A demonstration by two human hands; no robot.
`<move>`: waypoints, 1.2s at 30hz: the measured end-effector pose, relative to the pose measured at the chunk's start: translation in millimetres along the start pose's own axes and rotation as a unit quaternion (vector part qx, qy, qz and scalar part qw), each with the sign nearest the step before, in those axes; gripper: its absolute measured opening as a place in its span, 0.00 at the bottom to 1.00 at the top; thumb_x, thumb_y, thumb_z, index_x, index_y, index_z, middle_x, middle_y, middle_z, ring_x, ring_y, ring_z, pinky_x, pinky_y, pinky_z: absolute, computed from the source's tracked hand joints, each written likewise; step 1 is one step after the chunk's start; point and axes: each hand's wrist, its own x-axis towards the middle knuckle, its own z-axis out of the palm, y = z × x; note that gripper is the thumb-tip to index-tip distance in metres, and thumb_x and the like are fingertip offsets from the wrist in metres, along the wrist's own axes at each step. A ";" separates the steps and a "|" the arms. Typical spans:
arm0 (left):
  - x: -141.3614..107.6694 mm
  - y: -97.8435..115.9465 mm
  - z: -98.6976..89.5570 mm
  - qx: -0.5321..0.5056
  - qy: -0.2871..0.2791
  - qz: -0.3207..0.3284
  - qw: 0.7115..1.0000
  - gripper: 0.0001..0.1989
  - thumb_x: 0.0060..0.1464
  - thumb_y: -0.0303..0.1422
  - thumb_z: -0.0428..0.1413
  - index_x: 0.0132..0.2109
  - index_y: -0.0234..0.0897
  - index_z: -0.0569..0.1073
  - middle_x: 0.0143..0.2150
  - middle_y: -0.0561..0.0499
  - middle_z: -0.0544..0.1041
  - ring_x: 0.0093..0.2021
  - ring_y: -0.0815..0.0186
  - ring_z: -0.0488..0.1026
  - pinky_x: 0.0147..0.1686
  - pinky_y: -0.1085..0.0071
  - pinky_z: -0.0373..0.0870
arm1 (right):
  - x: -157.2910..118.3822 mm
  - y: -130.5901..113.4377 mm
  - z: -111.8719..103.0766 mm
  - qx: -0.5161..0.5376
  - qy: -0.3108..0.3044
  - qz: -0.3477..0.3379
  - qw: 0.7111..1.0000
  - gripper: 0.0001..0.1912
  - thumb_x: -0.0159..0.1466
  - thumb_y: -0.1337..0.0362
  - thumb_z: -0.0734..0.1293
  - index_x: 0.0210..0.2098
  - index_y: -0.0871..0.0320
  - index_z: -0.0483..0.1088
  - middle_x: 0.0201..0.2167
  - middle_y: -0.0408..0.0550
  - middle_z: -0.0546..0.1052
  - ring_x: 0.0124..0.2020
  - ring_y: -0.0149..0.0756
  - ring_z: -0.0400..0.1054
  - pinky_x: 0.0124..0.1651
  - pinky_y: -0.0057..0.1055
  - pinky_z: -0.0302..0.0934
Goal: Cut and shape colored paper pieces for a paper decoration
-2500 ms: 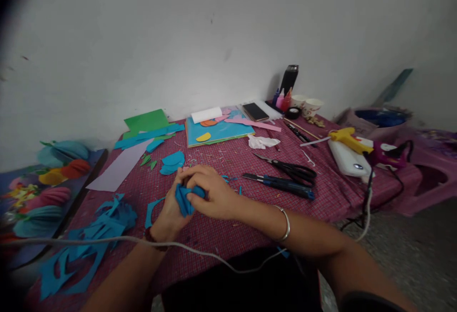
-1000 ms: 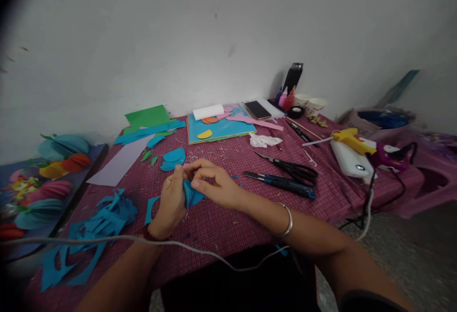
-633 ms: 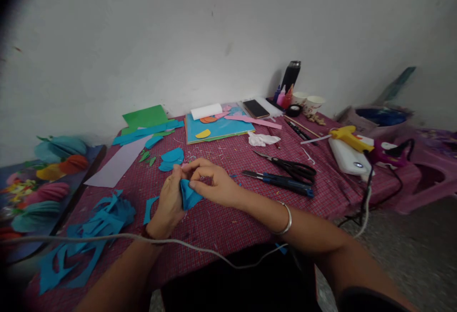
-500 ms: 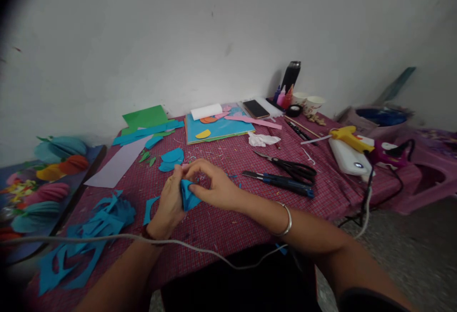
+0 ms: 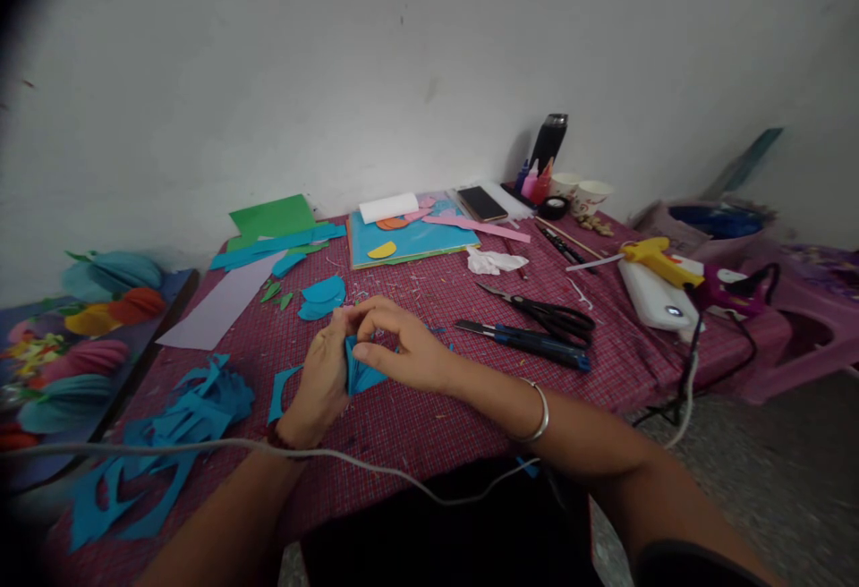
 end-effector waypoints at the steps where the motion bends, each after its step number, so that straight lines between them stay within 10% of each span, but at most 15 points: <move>1: 0.4 -0.5 -0.3 -0.002 0.000 -0.001 1.000 0.23 0.49 0.52 0.55 0.29 0.33 0.75 0.22 0.53 0.70 0.26 0.70 0.67 0.25 0.75 0.62 | 0.0 0.2 -0.2 -0.001 -0.001 0.004 1.000 0.11 0.63 0.56 0.63 0.30 0.57 0.64 0.45 0.52 0.70 0.50 0.40 0.65 0.54 0.45 0.57; 21: 0.7 0.0 1.2 -0.038 0.011 -0.005 0.999 0.22 0.47 0.51 0.57 0.32 0.34 0.76 0.23 0.53 0.73 0.22 0.72 0.67 0.22 0.76 0.62 | -0.6 7.4 3.4 0.013 0.032 0.009 0.999 0.05 0.61 0.69 0.63 0.37 0.56 0.65 0.42 0.49 0.71 0.48 0.37 0.66 0.53 0.41 0.59; 36: -1.3 4.0 1.3 0.010 0.009 0.003 1.000 0.24 0.49 0.52 0.54 0.29 0.33 0.75 0.23 0.52 0.72 0.25 0.70 0.66 0.24 0.75 0.62 | -0.3 4.6 -0.3 0.019 -0.006 -0.004 1.000 0.11 0.63 0.55 0.64 0.32 0.57 0.65 0.46 0.53 0.70 0.51 0.40 0.64 0.55 0.44 0.56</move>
